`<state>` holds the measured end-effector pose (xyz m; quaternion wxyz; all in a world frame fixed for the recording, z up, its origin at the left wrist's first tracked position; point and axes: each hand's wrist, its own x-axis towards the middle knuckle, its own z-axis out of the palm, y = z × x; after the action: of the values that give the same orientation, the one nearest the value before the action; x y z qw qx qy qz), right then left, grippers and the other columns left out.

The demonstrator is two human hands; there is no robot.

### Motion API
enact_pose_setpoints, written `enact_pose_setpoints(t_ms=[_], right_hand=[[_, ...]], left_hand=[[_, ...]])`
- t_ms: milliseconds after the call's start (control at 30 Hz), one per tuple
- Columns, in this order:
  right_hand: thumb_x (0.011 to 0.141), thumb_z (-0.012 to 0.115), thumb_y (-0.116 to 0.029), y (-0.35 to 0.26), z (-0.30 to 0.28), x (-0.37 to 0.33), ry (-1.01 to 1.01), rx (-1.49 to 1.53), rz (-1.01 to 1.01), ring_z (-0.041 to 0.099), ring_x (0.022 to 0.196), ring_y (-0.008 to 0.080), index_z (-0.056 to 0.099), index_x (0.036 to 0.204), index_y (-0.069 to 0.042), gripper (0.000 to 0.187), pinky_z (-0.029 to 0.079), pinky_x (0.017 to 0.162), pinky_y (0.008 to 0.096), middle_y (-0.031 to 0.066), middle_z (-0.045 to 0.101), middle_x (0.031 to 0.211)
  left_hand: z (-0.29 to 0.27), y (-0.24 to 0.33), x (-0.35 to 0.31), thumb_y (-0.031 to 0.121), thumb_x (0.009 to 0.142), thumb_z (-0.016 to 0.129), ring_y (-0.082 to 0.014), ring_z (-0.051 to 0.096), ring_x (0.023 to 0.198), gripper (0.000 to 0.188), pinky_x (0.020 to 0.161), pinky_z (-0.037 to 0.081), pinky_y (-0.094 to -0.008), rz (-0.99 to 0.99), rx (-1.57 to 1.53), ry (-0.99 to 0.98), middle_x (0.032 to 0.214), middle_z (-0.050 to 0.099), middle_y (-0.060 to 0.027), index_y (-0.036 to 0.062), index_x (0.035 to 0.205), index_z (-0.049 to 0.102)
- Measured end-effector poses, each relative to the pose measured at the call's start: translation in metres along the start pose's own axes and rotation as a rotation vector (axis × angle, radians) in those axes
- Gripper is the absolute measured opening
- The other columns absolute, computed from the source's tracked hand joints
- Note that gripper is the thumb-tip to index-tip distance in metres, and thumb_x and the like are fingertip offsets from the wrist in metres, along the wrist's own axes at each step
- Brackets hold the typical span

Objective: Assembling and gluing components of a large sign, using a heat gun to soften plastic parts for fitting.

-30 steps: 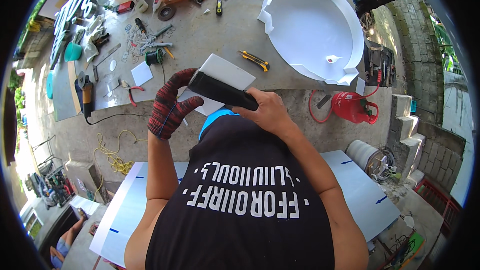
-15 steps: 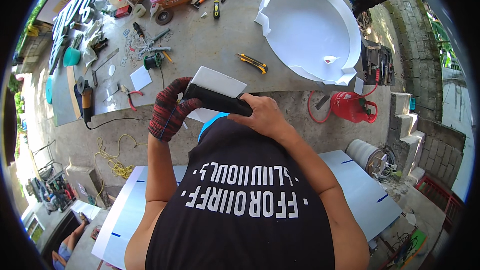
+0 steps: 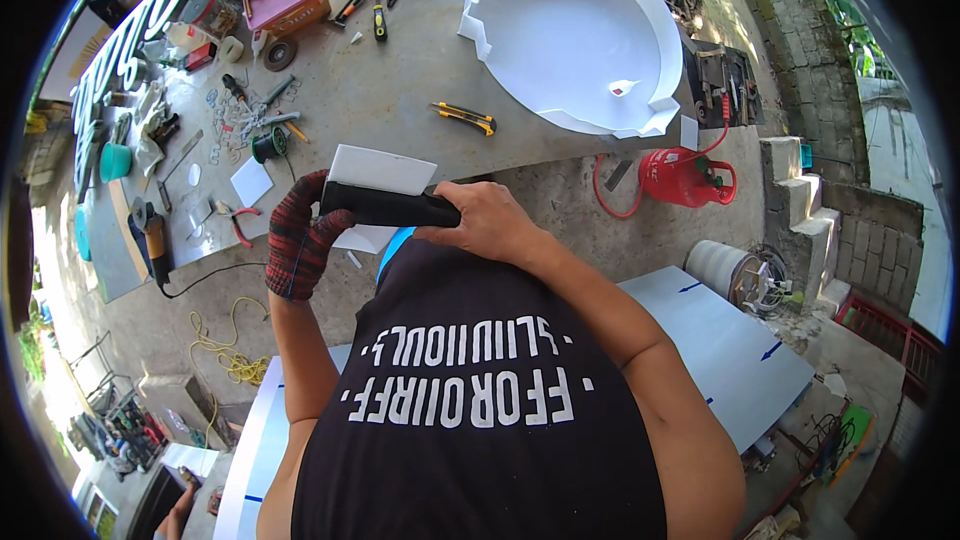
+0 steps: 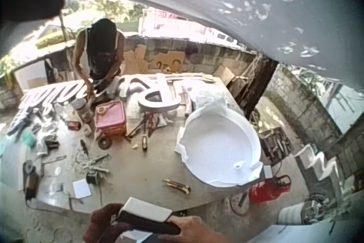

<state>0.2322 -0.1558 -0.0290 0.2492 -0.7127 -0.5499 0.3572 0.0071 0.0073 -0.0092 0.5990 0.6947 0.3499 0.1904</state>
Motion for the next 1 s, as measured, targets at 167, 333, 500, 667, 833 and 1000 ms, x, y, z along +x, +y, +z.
enact_pose_setpoints(t_ms=[167, 333, 500, 667, 833, 1000], right_hand=[[0.084, 0.074, -0.057, 0.003, 0.003, -0.003, 0.017, -0.023, -0.009, 0.07, 0.081, 0.0377, 0.068, 0.101, -0.004, 0.056, 0.054, 0.077, 0.0464, 0.0168, 0.071, 0.085], [0.084, 0.074, -0.057, 0.003, 0.003, -0.007, 0.017, -0.003, -0.001, 0.07, 0.081, 0.0377, 0.067, 0.1, -0.004, 0.055, 0.054, 0.076, 0.0472, 0.0164, 0.071, 0.084], [0.084, 0.074, -0.056, 0.008, 0.007, -0.009, 0.047, 0.018, -0.021, 0.07, 0.081, 0.0375, 0.067, 0.101, -0.005, 0.054, 0.054, 0.075, 0.0473, 0.0163, 0.071, 0.084], [0.084, 0.074, -0.056, 0.008, 0.007, -0.01, 0.016, 0.014, -0.001, 0.07, 0.082, 0.0375, 0.067, 0.101, -0.005, 0.054, 0.054, 0.076, 0.0471, 0.0166, 0.071, 0.085], [0.084, 0.074, -0.056, 0.01, 0.007, -0.01, 0.028, 0.031, -0.013, 0.07, 0.082, 0.0375, 0.067, 0.102, -0.005, 0.055, 0.054, 0.077, 0.0469, 0.0168, 0.071, 0.085], [0.084, 0.074, -0.056, 0.011, 0.006, -0.01, 0.032, 0.026, -0.014, 0.07, 0.081, 0.0373, 0.067, 0.102, -0.005, 0.055, 0.055, 0.076, 0.046, 0.0167, 0.071, 0.085]], left_hand=[[0.002, -0.002, 0.0, 0.023, 0.075, 0.088, -0.0188, 0.064, 0.098, 0.056, 0.092, 0.05, -0.036, 0.004, 0.017, -0.006, 0.105, 0.074, -0.008, 0.0036, 0.124, 0.068], [0.003, -0.002, -0.002, 0.024, 0.075, 0.088, -0.0188, 0.065, 0.098, 0.056, 0.091, 0.051, -0.0361, 0.003, 0.026, -0.011, 0.105, 0.074, -0.0077, 0.004, 0.124, 0.068], [0.005, -0.001, -0.001, 0.024, 0.076, 0.088, -0.0189, 0.065, 0.098, 0.056, 0.092, 0.051, -0.0365, -0.007, 0.007, -0.019, 0.105, 0.074, -0.0083, 0.0039, 0.124, 0.068], [0.005, 0.001, -0.002, 0.025, 0.076, 0.088, -0.0189, 0.066, 0.098, 0.056, 0.093, 0.051, -0.0367, -0.01, 0.02, -0.022, 0.106, 0.074, -0.0085, 0.0036, 0.123, 0.067], [0.005, 0.004, -0.001, 0.021, 0.076, 0.086, -0.0171, 0.061, 0.105, 0.057, 0.097, 0.047, -0.0342, -0.075, 0.001, -0.06, 0.11, 0.07, -0.0065, 0.001, 0.126, 0.065], [0.007, 0.006, -0.001, 0.021, 0.076, 0.086, -0.0164, 0.06, 0.103, 0.057, 0.096, 0.047, -0.0338, -0.066, -0.007, -0.051, 0.108, 0.07, -0.0059, 0.0009, 0.126, 0.065]])
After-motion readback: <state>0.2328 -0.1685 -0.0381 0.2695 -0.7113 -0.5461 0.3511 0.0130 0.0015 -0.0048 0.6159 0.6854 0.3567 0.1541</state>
